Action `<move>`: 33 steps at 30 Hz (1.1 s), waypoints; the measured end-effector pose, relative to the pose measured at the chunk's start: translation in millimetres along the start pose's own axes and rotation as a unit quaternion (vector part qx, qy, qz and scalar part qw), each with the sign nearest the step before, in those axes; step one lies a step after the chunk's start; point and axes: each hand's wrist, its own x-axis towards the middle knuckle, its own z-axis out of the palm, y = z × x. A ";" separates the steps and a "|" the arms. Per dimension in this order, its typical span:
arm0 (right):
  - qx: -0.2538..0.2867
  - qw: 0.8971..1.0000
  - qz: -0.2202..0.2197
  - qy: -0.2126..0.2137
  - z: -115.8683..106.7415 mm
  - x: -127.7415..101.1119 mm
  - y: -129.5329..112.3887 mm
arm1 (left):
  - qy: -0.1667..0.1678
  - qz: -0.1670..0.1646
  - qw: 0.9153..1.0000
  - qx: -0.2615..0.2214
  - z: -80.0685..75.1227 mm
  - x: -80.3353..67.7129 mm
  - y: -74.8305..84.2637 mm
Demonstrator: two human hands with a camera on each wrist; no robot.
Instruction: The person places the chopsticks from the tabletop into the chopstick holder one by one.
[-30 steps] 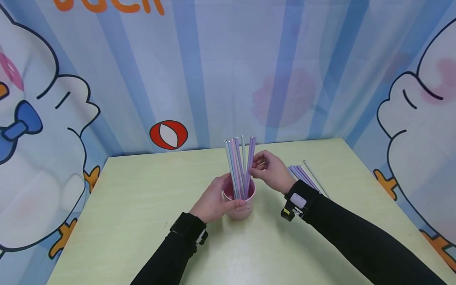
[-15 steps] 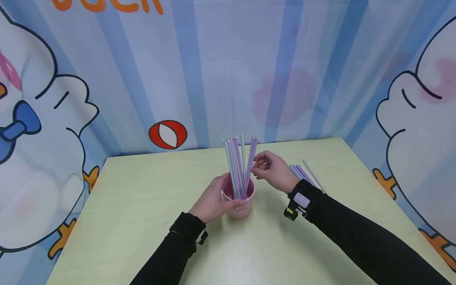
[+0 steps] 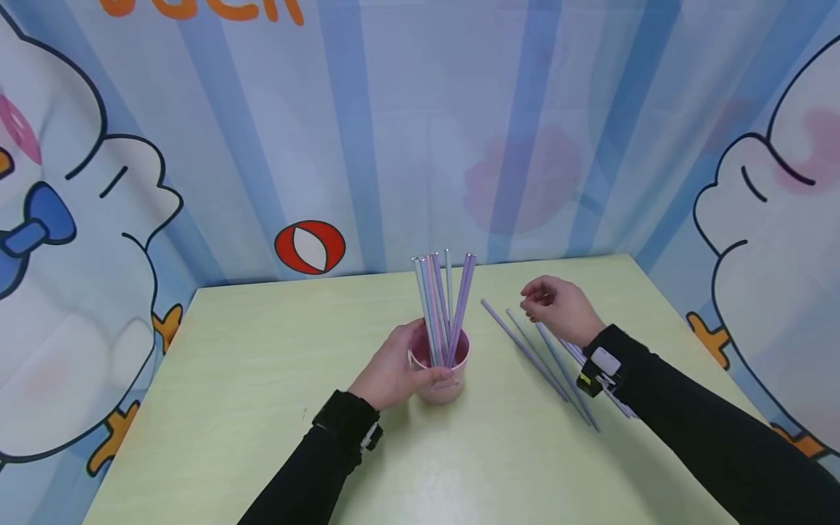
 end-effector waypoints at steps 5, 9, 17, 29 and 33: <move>-0.066 0.998 0.010 0.009 -23.2 -5.0 24.0 | 0.000 0.004 1.000 -0.002 -0.8 0.4 -0.7; -0.113 0.994 0.009 0.007 -35.2 -8.4 42.0 | 0.000 0.005 1.000 -0.004 -0.9 0.8 -0.4; -0.197 0.980 0.026 -0.006 -45.4 -16.9 76.5 | 0.001 -0.009 1.000 -0.001 -1.0 -0.8 0.1; -0.256 0.964 0.056 -0.031 -47.2 -20.9 94.8 | -0.004 0.009 1.000 -0.025 0.5 1.6 -2.6; -0.257 0.964 0.062 -0.037 -47.1 -18.4 97.9 | -0.002 0.007 1.000 -0.020 0.2 2.2 -3.3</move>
